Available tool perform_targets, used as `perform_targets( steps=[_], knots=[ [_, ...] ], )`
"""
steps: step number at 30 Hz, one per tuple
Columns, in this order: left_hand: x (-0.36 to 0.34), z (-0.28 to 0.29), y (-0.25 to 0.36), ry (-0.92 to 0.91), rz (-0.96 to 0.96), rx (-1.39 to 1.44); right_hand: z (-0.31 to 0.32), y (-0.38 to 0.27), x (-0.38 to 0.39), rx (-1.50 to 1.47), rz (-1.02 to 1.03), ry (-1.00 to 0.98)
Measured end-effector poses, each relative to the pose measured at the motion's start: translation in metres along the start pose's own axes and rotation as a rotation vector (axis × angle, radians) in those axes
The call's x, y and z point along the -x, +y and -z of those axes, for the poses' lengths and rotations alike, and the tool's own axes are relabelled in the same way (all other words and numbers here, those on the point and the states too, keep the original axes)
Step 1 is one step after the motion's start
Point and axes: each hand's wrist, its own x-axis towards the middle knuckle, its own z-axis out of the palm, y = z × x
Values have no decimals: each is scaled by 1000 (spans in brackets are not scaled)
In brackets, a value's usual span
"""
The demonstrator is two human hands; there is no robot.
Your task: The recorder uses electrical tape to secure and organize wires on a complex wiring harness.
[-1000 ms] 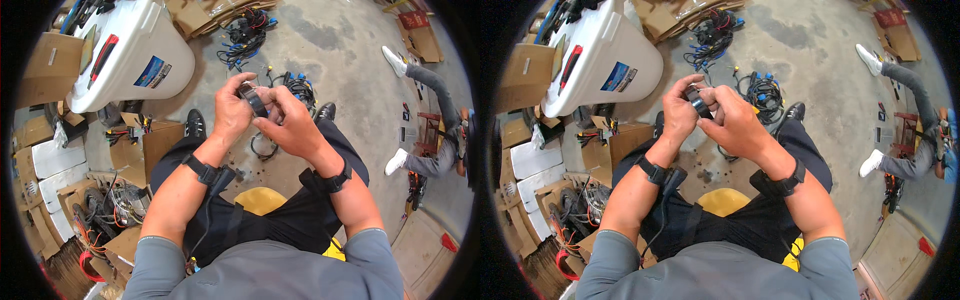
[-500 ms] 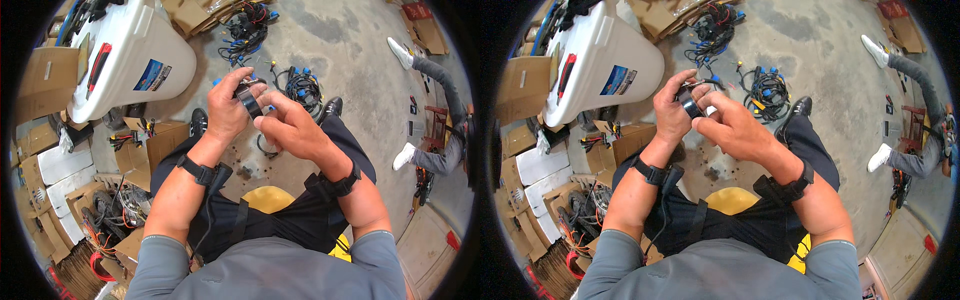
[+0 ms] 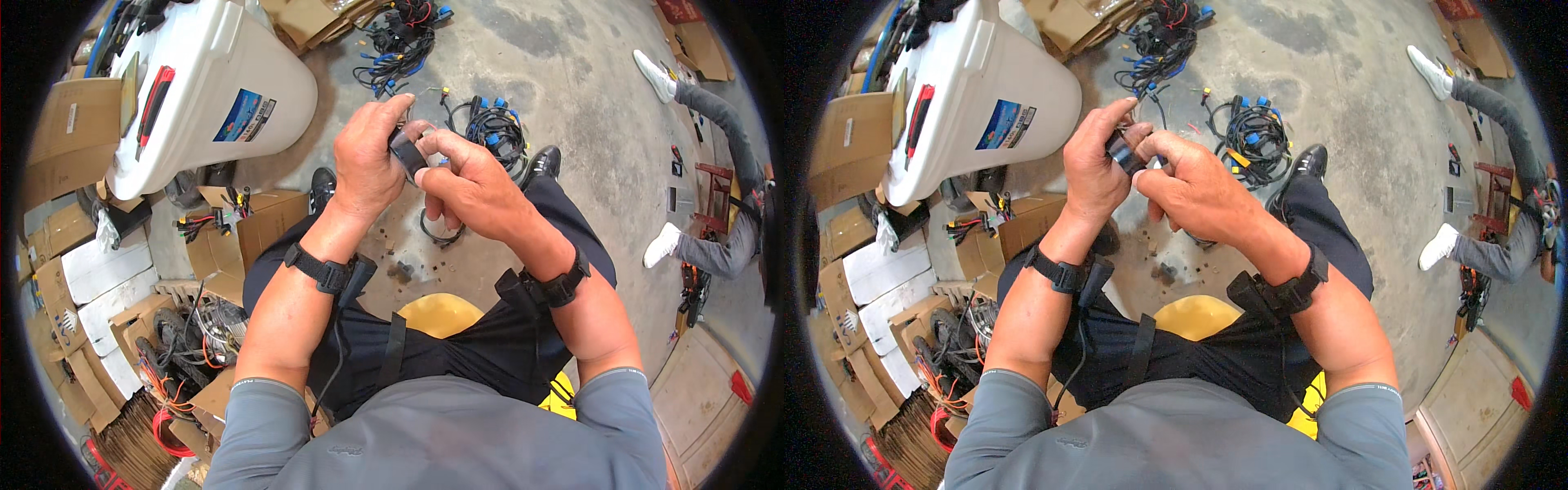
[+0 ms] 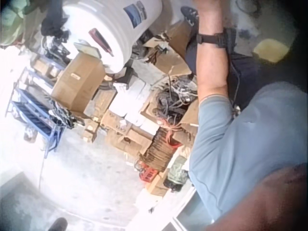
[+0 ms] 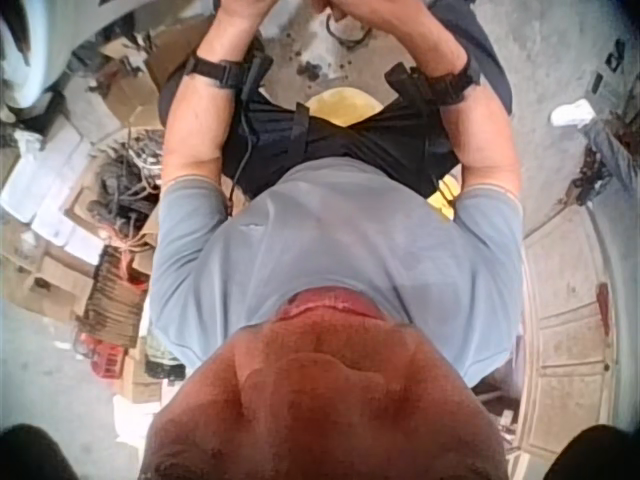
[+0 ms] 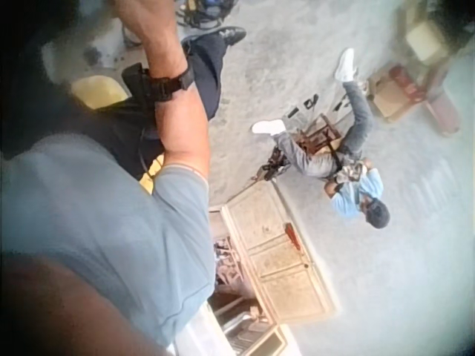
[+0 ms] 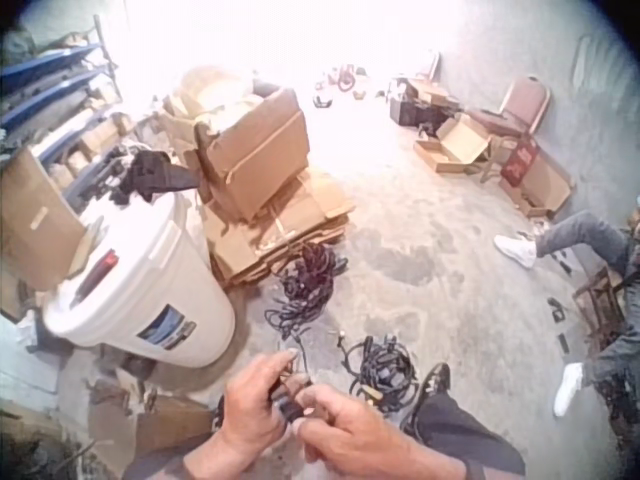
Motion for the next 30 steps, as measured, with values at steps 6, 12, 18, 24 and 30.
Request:
perform_targets(
  steps=[6,12,18,24,30],
  knots=[
    [-1,2,-1,4,-11,-43,-1,-1,-1,-32,-29,-21],
    [-1,3,0,-8,-7,-87,-1,1,-3,-31,-40,-17],
    [-1,3,-3,-2,-20,-105,-1,1,-4,-25,-29,-22],
    [-2,4,-1,-6,-24,-111,-1,5,-5,-94,-17,-32],
    [-1,3,0,-18,-11,-106,-1,5,-5,-92,-18,-28]
  ],
)
